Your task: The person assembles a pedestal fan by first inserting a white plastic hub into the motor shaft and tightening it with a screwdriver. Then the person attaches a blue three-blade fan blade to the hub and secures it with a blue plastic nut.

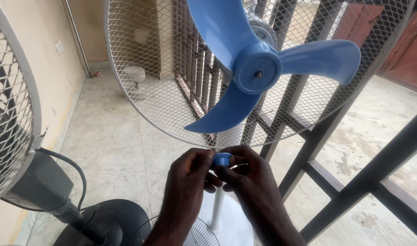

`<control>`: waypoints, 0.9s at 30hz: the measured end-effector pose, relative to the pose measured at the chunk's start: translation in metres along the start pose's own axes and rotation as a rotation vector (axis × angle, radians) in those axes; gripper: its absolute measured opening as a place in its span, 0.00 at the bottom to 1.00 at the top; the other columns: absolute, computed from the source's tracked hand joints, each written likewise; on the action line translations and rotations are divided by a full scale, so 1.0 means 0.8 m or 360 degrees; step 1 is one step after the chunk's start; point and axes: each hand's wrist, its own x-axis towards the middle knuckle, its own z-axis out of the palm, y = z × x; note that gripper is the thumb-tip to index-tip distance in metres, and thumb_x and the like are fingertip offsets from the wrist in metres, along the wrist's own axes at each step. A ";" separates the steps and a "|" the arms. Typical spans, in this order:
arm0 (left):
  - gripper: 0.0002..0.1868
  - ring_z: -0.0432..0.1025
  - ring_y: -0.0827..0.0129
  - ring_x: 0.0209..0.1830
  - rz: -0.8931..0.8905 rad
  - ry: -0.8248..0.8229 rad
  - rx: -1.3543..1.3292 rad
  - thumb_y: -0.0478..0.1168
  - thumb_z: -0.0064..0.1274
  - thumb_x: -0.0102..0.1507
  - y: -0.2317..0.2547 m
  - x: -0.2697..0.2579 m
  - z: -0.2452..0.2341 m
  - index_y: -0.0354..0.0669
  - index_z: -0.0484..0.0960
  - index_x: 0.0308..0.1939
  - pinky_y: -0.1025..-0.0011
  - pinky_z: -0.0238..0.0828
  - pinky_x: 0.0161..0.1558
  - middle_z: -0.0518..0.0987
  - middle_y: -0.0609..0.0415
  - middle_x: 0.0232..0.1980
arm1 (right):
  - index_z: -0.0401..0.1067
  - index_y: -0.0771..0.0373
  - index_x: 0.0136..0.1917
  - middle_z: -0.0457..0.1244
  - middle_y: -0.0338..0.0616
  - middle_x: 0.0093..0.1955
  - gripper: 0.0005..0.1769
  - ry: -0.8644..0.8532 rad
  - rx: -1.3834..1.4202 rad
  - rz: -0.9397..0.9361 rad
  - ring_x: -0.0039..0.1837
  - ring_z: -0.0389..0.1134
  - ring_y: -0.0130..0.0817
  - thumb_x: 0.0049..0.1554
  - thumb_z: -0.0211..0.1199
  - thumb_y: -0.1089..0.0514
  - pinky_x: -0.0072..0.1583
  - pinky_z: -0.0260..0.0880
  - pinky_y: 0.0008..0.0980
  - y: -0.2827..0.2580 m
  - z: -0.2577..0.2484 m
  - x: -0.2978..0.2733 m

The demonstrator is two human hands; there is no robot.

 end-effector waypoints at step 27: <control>0.17 0.85 0.69 0.37 0.0648 0.0219 0.0673 0.41 0.52 0.63 0.168 0.046 0.069 0.46 0.76 0.57 0.70 0.82 0.39 0.86 0.52 0.42 | 0.73 0.60 0.59 0.69 0.44 0.44 0.23 0.0675 -0.0171 -0.0722 0.44 0.74 0.30 0.52 0.70 0.52 0.46 0.80 0.31 -0.141 -0.070 0.033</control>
